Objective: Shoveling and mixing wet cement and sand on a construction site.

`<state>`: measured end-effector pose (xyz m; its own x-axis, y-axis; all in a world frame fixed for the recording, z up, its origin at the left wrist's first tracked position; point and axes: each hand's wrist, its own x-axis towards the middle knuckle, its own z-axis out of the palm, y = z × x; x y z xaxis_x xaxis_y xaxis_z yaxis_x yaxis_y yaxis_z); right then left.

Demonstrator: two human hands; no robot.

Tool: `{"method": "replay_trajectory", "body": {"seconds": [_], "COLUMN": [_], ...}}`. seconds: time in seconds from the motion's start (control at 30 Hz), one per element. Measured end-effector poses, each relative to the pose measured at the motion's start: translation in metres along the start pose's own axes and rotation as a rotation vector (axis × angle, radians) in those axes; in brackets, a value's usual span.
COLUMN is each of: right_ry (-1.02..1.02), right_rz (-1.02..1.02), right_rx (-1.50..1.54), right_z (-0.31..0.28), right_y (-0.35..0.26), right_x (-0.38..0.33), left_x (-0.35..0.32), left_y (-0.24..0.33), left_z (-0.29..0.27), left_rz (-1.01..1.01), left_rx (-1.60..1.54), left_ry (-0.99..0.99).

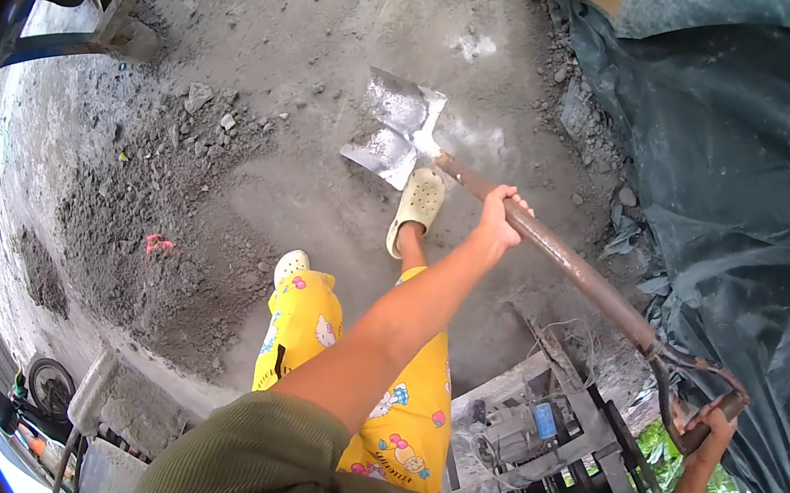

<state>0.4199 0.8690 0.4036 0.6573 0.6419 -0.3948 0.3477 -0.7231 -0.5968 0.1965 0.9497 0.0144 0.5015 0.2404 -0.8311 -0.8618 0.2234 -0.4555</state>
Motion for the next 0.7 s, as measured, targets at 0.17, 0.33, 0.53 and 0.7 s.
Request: {"method": "replay_trajectory", "body": {"seconds": [0.17, 0.33, 0.53, 0.7], "right_ry": [-0.036, -0.214, -0.625, -0.693], "right_rz": [-0.054, -0.213, -0.275, -0.075], "right_rx": [-0.114, -0.276, -0.304, -0.075], "right_z": [0.006, 0.051, 0.347, 0.468], "right_y": [-0.074, -0.153, -0.180, -0.132], "right_x": [0.120, 0.182, 0.024, -0.123], "left_x": [0.043, 0.004, -0.110, -0.195], "left_y": [-0.007, 0.100, 0.348, 0.497], "left_z": [0.071, 0.089, -0.037, -0.141], "left_rz": [0.046, 0.107, 0.459, 0.565], "left_rx": [-0.162, -0.337, -0.376, -0.327], "left_ry": [-0.091, -0.277, -0.194, -0.017]}}
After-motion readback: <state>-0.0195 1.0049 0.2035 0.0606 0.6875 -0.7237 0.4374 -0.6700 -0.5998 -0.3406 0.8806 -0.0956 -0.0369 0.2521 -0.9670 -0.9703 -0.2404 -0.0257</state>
